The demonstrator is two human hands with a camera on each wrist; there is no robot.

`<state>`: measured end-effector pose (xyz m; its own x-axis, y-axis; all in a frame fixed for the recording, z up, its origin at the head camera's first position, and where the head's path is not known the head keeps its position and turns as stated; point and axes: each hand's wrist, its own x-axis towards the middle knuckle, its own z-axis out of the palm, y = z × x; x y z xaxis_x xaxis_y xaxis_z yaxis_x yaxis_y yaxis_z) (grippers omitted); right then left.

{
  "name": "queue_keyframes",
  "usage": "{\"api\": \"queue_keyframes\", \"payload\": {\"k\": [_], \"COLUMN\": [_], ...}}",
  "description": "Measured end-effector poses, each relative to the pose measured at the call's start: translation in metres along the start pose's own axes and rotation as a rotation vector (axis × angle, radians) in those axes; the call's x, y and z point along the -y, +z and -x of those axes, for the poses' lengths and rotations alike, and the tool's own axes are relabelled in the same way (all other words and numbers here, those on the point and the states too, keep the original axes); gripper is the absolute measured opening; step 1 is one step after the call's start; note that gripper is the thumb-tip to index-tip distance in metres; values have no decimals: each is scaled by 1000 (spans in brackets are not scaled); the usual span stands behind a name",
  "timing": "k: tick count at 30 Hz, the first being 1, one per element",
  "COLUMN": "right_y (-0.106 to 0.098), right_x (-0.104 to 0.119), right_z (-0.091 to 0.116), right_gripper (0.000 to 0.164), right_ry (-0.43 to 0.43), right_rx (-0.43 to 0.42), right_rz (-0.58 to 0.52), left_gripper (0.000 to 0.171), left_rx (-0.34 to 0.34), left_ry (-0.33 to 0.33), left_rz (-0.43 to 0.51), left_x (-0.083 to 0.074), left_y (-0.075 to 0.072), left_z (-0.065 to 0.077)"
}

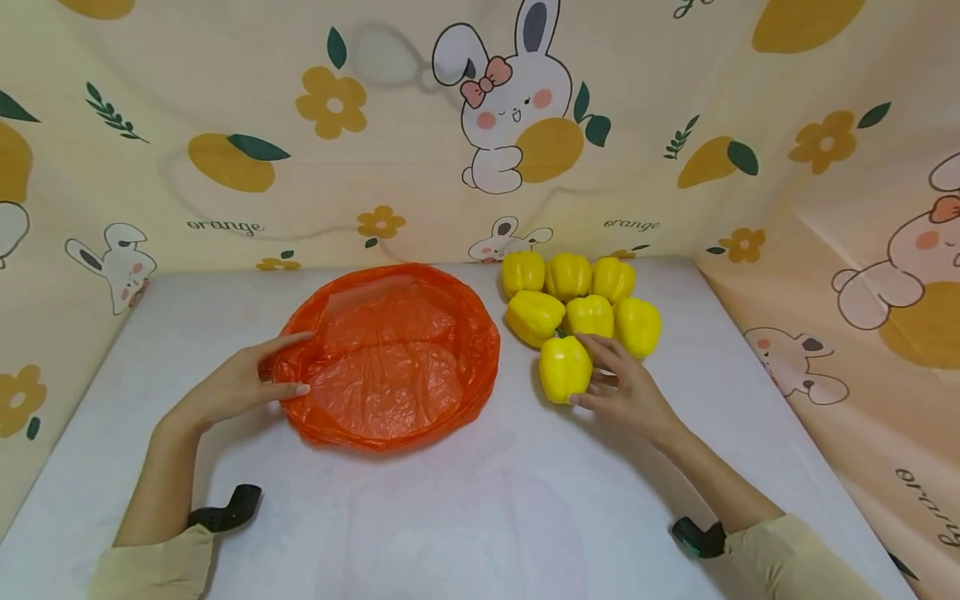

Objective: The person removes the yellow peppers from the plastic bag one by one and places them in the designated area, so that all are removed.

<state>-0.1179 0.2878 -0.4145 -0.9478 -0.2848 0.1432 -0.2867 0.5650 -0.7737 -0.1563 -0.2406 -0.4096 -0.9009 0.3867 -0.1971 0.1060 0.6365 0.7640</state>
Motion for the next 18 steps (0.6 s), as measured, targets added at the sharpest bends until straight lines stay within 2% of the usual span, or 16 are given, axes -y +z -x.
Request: {"api": "queue_keyframes", "payload": {"k": [4,8,13,18], "right_y": [-1,-1,0,-2], "right_x": [17,19,2,-14], "right_z": [1,1,1,2], "right_gripper": [82,83,88,91], "right_ry": [-32,-18,26,15], "right_rx": [9,30,21,24], "right_rz": [3,8,21,11], "left_gripper": [75,74,75,73], "left_rx": [1,-2,-1,-9], "left_ry": [-4,-1,5,25], "left_rz": [2,-1,-3,7], "left_x": [0,1,1,0], "left_y": [0,1,0,-1], "left_z": [0,0,0,3]}}
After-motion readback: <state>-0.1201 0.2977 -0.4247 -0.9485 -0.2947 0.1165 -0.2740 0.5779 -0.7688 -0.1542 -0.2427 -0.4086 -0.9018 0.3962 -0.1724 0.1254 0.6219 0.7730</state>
